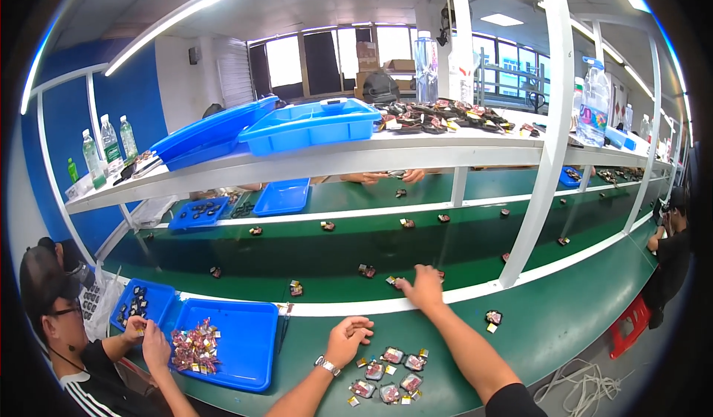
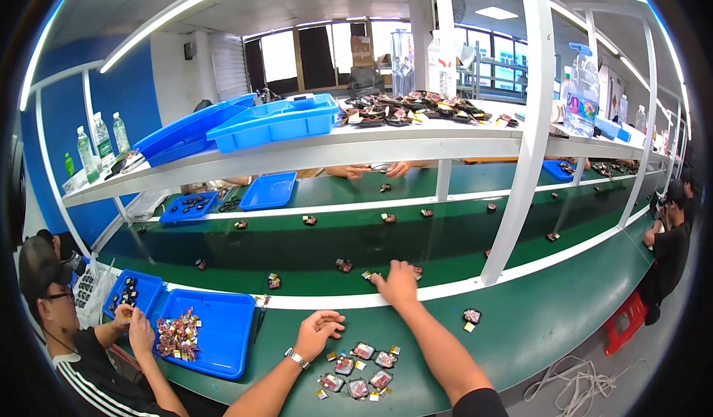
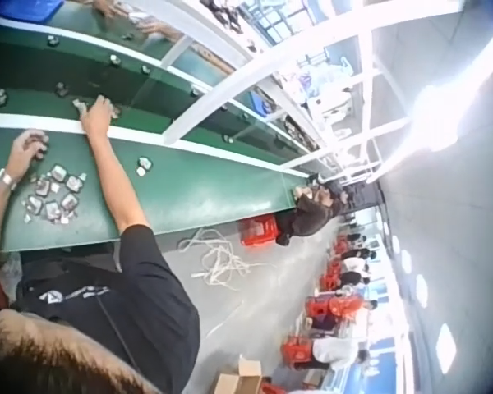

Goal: Manually assembling small electronic or toy components on an assembly line workbench.

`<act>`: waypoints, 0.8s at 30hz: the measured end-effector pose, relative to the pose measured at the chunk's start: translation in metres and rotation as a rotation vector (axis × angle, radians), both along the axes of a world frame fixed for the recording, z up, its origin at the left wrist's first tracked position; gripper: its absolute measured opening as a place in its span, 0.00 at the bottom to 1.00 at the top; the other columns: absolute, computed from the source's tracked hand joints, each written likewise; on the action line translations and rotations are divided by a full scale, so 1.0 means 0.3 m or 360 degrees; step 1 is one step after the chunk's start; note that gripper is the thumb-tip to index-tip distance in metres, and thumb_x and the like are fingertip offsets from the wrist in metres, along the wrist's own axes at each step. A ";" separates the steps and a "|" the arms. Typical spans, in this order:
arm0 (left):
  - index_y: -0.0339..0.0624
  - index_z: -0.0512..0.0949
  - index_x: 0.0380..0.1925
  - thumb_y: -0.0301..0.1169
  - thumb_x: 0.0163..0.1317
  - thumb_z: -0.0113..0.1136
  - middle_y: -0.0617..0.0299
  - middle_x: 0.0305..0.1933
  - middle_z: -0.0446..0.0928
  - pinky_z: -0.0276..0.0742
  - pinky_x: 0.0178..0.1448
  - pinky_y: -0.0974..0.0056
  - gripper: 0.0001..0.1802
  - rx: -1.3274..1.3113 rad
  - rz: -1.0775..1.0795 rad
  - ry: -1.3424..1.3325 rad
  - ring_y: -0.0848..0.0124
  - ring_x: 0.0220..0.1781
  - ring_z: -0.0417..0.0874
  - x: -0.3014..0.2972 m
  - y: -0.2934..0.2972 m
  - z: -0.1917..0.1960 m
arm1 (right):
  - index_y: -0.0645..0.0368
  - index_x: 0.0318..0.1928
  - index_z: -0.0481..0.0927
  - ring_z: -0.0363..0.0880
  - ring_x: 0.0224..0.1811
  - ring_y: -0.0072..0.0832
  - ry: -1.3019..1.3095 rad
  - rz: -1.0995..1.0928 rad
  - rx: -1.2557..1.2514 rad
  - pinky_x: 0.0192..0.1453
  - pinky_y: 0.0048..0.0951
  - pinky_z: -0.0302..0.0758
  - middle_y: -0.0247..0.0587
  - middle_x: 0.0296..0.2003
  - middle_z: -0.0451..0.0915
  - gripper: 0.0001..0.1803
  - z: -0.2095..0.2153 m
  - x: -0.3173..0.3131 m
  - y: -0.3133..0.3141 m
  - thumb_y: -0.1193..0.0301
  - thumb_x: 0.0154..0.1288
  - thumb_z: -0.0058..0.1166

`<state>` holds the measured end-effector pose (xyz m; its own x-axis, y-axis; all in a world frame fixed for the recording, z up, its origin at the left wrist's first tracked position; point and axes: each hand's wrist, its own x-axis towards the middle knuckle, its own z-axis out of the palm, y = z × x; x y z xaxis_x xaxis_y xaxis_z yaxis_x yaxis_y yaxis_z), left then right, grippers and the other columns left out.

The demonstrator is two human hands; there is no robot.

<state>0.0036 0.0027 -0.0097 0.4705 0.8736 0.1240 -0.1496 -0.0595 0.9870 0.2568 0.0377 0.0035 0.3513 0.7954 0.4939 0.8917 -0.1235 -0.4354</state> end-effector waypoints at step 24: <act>0.32 0.67 0.60 0.28 0.73 0.44 0.55 0.52 0.75 0.79 0.60 0.53 0.19 -0.0713 -0.0603 -0.0242 0.66 0.54 0.79 -0.020 -0.028 0.077 | 0.52 0.56 0.77 0.68 0.61 0.40 0.0347 0.1404 -0.0045 0.65 0.38 0.67 0.41 0.55 0.74 0.24 0.139 -0.161 -0.373 0.73 0.57 0.60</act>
<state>-0.0025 -0.0057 0.0133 0.7651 0.6313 -0.1270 -0.2202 0.4418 0.8697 0.2083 -0.0742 0.0451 -0.3075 0.8305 0.4643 0.5656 0.5520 -0.6127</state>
